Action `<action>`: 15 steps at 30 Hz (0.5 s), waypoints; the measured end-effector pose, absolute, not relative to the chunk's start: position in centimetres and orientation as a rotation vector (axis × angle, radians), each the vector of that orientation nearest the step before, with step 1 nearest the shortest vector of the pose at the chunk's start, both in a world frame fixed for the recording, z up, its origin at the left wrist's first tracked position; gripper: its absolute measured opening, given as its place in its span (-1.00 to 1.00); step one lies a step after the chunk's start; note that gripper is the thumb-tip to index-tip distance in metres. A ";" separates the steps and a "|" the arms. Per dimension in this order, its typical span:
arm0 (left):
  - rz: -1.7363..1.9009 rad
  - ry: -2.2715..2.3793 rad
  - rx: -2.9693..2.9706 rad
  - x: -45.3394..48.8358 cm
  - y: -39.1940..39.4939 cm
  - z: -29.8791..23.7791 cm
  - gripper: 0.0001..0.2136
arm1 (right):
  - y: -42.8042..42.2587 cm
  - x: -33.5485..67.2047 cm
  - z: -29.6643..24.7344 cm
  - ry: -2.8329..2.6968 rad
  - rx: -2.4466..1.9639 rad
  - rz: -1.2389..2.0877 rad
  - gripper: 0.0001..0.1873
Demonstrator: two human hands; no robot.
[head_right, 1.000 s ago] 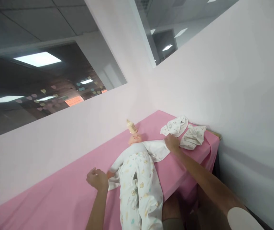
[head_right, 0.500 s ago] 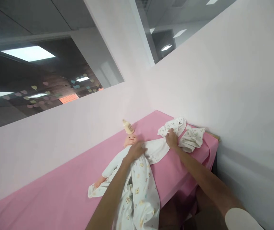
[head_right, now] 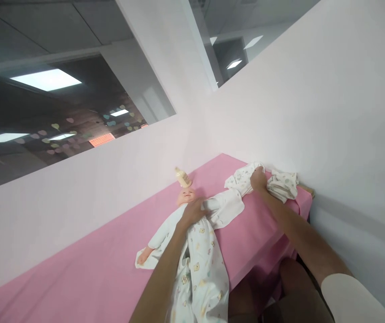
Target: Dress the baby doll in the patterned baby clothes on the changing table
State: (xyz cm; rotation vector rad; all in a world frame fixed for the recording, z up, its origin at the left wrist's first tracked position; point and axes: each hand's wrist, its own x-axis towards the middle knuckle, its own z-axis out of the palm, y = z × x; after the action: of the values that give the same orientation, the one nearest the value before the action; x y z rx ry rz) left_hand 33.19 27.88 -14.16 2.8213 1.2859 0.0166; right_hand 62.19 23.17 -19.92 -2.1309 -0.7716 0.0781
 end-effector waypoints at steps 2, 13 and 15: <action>0.016 1.255 2.831 33.2 27.9 -14.2 -0.50 | 23.0 62.2 -20.2 -0.771 -2.178 0.055 -0.60; -0.203 1.177 3.083 35.5 26.5 -14.4 -0.68 | 22.4 49.8 -19.5 -1.337 -2.008 0.030 -0.67; -0.251 1.169 3.108 36.1 26.6 -14.7 -0.67 | 22.3 48.4 -19.9 -1.376 -2.018 0.080 -0.69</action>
State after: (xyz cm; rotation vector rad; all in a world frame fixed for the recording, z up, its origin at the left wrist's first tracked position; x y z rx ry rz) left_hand 36.08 26.63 -14.67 3.1078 1.1695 -0.2505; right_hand 48.41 22.26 -19.91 -2.0183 -1.3759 0.0797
